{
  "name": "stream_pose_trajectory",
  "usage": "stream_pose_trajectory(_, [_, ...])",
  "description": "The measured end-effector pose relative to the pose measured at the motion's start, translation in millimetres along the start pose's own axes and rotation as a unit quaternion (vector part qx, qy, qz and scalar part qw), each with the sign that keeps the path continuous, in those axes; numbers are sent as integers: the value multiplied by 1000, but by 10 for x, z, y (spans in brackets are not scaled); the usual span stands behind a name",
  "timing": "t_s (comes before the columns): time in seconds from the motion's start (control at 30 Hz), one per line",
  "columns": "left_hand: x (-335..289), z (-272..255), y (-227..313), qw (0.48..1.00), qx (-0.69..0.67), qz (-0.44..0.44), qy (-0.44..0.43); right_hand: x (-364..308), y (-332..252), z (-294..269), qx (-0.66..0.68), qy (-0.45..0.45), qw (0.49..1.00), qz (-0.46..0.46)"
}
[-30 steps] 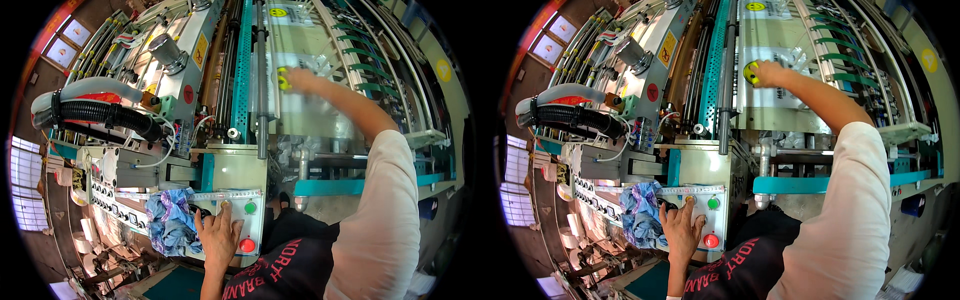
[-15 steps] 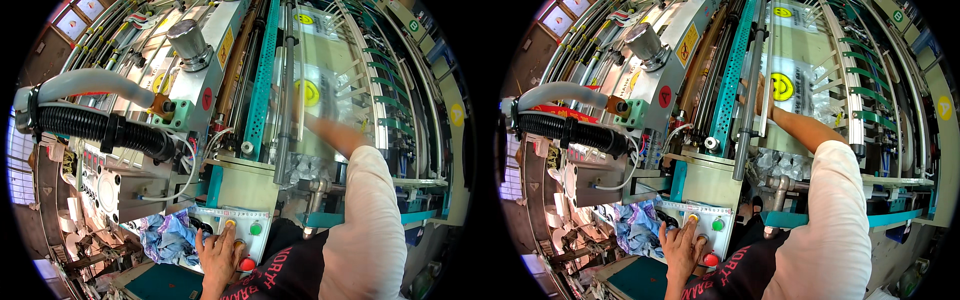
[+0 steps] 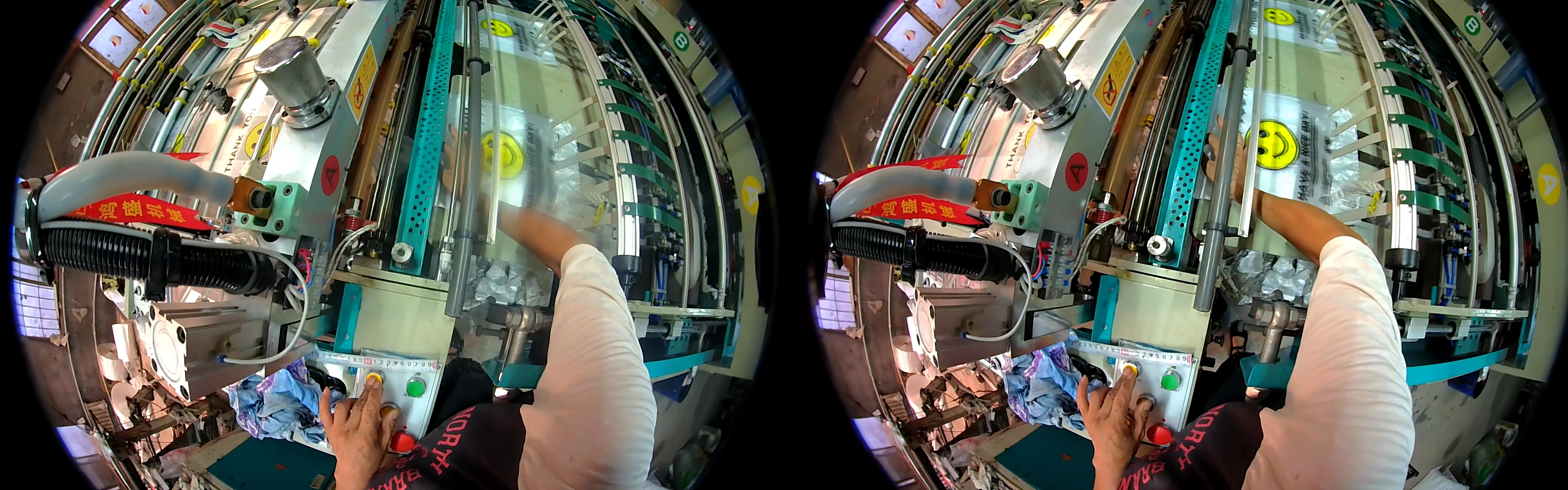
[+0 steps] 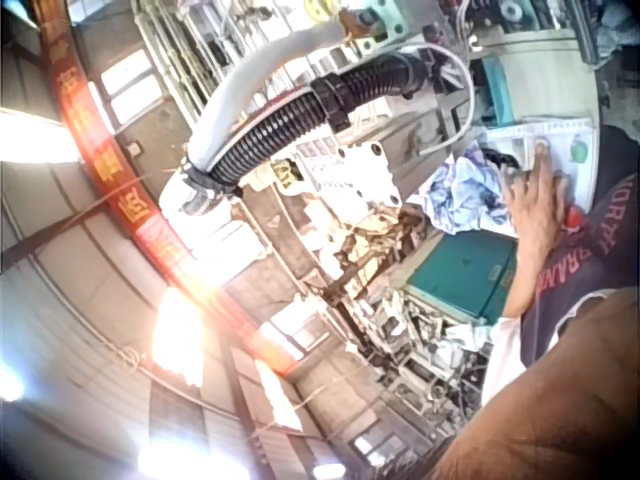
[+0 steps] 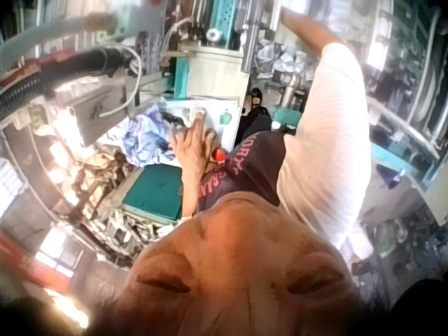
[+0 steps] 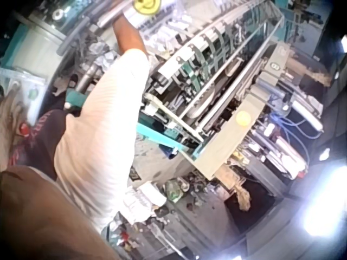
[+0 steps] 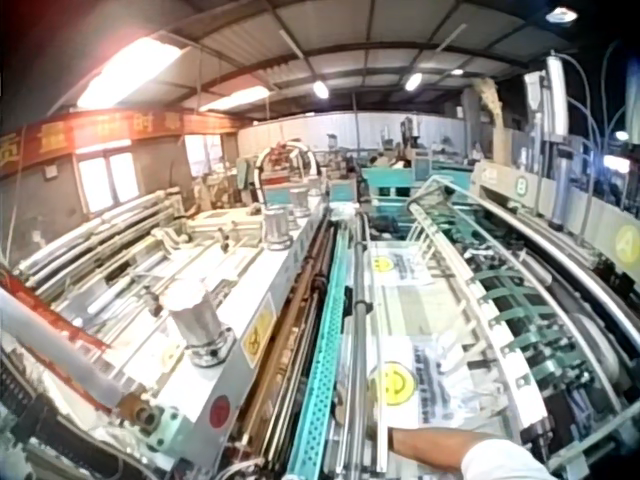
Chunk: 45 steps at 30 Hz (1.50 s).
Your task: The person operates an extrusion and cutting machine, pressing control buttons and clearing plastic bags and scrap from the moving rollers by hand.
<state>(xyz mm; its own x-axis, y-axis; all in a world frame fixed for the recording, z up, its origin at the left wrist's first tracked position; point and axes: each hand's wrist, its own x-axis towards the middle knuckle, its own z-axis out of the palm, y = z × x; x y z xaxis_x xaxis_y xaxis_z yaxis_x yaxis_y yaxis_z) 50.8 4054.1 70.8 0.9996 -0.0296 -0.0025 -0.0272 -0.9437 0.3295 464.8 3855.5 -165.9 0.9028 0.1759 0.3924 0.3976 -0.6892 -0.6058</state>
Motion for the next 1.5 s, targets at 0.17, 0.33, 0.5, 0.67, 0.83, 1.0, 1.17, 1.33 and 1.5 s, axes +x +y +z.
stream_pose_trajectory(0.17, [-29,12,-12,1000,6,-2,-6,-36,-267,-53,-140,53,987,-61])
stream_pose_trajectory(0.33, [-32,15,-5,1000,8,-6,-12,50,-372,-130,-115,5,993,17])
stream_pose_trajectory(0.5, [-55,20,-1,1000,3,-18,-17,43,-293,-52,-85,4,996,16])
stream_pose_trajectory(0.67, [-53,9,-2,1000,4,-20,-19,20,-273,-42,-72,5,997,18])
stream_pose_trajectory(0.83, [-53,4,-7,1000,1,-13,-18,-7,-240,-104,-68,21,997,28])
stream_pose_trajectory(1.0, [-59,13,-8,1000,11,3,-3,-69,-144,-306,-41,69,996,42])
stream_pose_trajectory(1.17, [-34,3,16,1000,20,11,12,-87,43,-764,-33,124,986,103])
stream_pose_trajectory(1.33, [-31,8,-7,998,33,43,20,-3,-104,-1509,-319,-32,934,159])
stream_pose_trajectory(1.5, [-17,-9,-38,995,43,79,37,-21,-122,-2209,-573,-166,801,36])
